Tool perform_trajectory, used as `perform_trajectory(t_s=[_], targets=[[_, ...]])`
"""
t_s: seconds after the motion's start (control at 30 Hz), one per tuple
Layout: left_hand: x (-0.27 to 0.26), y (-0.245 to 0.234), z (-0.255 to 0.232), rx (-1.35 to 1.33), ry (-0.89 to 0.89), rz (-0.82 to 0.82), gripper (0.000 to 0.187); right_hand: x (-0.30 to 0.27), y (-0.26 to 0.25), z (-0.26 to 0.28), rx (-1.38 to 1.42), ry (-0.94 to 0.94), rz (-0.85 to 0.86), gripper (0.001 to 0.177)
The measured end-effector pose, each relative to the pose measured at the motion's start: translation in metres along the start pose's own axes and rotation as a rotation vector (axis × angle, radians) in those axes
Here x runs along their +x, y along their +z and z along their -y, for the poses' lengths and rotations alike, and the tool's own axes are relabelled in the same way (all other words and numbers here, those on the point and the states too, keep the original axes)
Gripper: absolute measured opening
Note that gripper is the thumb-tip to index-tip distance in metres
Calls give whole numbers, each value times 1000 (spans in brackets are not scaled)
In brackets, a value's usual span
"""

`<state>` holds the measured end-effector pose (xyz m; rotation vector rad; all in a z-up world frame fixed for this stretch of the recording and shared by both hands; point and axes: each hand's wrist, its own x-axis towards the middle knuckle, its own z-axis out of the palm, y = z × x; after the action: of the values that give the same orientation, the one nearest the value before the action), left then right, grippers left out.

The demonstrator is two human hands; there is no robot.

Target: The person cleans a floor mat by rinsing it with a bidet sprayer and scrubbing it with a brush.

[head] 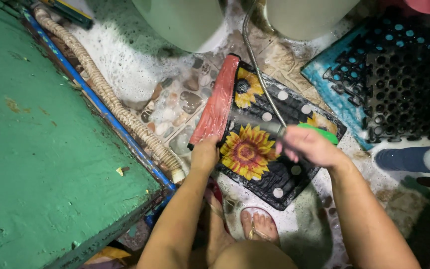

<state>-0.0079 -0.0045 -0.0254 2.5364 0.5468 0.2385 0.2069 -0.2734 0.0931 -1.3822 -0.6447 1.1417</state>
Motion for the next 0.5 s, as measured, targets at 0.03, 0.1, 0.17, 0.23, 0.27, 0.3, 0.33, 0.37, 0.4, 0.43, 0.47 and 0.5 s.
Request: perform_trajectory(t_s=[0.03,0.1,0.17,0.23,0.27,0.3,0.33,0.37,0.4,0.43,0.47,0.5], targets=[[3,-2,-1,-9,-22,6,23,-3,7,-4,-29,40,23,37],[6,-8,1,-58,10,5,25,-9,14,-11,-45,34,56,33],[11,-10,5,-65,-1,-4,22,-8,17,-13,-23,-63,71,34],[19,-7,11,-28,-50,-20,14,-18,29,-13,-75,71,153,29],[22,-7,17,-81,-180,-59,15,-23,34,-12,-99,139,193,36],[30,-6,24,-135,-308,-100,16,-19,34,-12,-63,82,72,28],[39,-6,34,-190,-437,-141,18,-12,35,-12,-28,25,-49,24],[52,-10,49,-277,-477,-282,20,-11,31,-12,7,-31,-171,26],[63,-17,68,-364,-515,-423,22,-14,24,-9,29,-38,-238,29],[68,-27,88,-296,-343,-610,21,-16,17,-6,53,-46,-301,33],[70,-36,106,-224,-164,-789,19,-18,11,-2,76,-55,-364,36],[69,-41,118,-322,-290,-752,22,-24,3,3,-49,-26,-246,37]])
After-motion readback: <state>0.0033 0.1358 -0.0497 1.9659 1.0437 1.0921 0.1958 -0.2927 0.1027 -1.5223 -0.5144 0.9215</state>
